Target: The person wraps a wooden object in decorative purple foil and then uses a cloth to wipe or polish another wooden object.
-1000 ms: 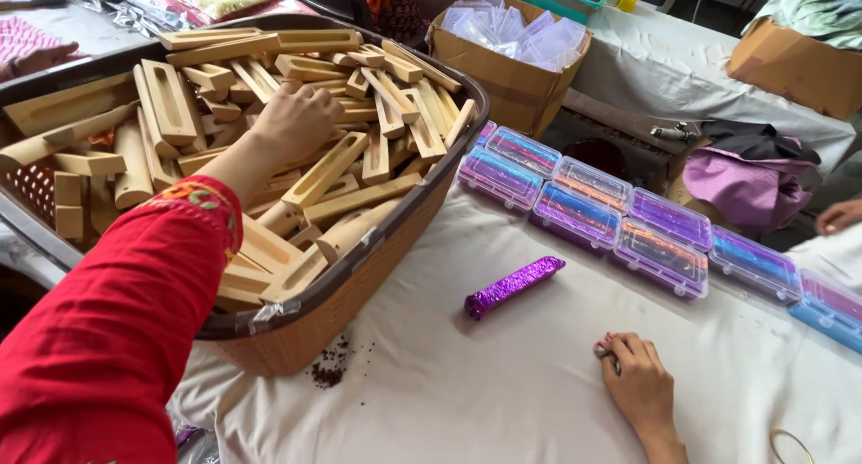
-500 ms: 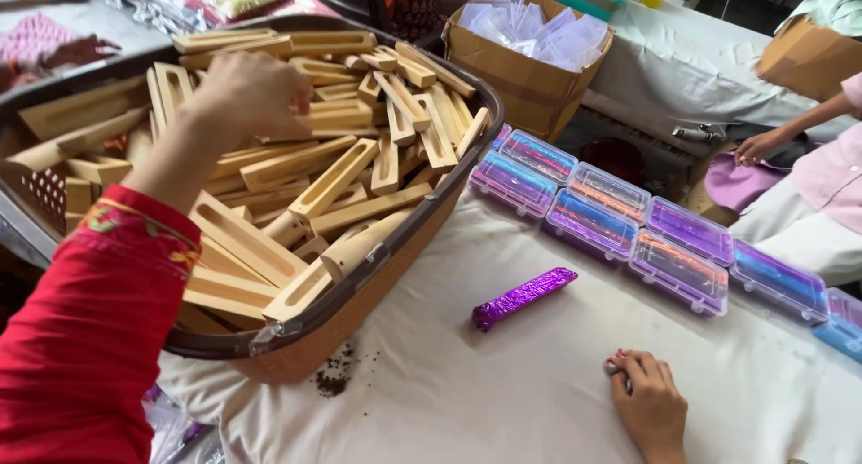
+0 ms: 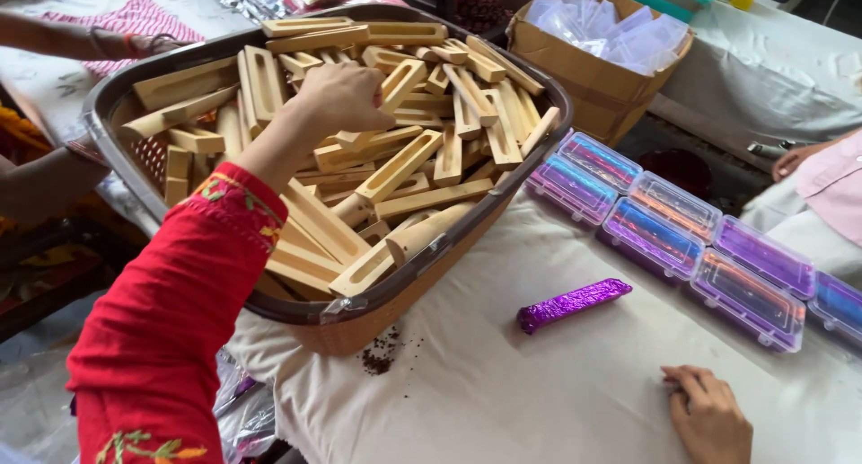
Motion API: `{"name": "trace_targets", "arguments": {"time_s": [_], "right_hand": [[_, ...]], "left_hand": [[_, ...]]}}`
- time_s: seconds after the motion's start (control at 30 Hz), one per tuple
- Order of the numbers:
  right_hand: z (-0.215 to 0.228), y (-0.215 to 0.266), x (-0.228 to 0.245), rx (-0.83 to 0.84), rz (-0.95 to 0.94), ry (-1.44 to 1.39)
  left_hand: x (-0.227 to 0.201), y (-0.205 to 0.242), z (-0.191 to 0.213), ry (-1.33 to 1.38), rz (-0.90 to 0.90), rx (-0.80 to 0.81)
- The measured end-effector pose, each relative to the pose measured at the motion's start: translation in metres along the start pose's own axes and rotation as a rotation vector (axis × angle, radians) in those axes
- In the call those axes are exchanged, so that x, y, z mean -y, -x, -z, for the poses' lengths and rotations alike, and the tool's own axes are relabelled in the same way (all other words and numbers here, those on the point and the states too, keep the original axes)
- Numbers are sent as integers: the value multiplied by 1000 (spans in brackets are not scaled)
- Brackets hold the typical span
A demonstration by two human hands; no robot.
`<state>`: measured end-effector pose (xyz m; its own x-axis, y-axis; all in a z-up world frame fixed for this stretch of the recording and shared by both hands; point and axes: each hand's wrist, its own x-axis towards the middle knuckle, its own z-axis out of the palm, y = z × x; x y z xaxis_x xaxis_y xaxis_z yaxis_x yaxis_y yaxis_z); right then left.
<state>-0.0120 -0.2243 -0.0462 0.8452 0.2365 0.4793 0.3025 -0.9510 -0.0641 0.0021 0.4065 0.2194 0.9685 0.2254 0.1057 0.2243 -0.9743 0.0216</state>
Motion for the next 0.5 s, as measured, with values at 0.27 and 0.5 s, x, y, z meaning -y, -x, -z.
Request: {"name": "trace_targets", "arguments": {"time_s": [0.27, 0.5], "right_hand": [[76, -33, 93, -238, 288, -166], [98, -44, -12, -127, 1080, -408]], "left_hand": [[-1, -1, 2, 35, 27, -64], [-9, 5, 9, 129, 164, -12]]}}
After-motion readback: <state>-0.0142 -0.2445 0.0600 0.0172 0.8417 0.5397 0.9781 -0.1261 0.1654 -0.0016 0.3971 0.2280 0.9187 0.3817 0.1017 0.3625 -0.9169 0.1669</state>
